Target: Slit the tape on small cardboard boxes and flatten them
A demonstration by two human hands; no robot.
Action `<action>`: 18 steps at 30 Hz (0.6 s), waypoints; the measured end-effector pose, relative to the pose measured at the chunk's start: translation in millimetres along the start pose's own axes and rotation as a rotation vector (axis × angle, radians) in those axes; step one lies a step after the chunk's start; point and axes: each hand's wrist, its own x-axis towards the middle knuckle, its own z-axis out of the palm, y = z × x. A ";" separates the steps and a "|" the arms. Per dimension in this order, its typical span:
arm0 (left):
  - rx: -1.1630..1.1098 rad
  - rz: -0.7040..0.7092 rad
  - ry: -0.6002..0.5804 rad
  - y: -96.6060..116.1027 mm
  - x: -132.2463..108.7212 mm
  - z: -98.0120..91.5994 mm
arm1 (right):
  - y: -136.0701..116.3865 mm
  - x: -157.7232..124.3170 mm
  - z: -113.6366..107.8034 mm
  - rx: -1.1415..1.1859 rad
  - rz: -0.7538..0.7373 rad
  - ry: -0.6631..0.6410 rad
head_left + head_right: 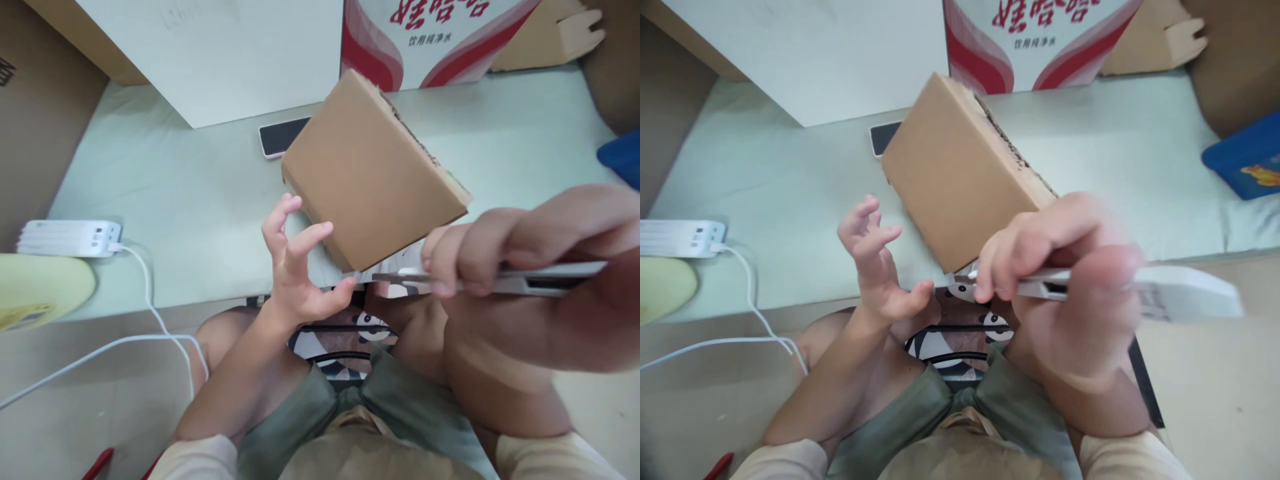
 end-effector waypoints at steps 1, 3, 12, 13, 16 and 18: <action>0.027 -0.008 -0.012 -0.7 -0.2 -0.1 | 4.5 1.1 4.0 0.092 0.026 0.014; 0.060 -0.033 -0.065 -3.5 -0.7 -0.3 | 19.3 4.7 2.4 0.138 0.006 0.079; -0.001 -0.304 -0.224 -19.4 -2.0 2.4 | 48.2 20.1 -26.5 0.126 0.179 0.190; -0.043 -0.376 -0.255 -19.2 -1.9 3.3 | 44.0 19.8 -27.0 0.017 0.154 0.233; -0.205 -0.571 -0.367 -16.6 -1.9 7.8 | 45.1 20.4 -39.6 -0.320 0.037 0.352; -0.277 -0.632 -0.407 -14.0 -2.1 11.2 | 62.5 22.2 -61.0 -0.454 0.050 0.379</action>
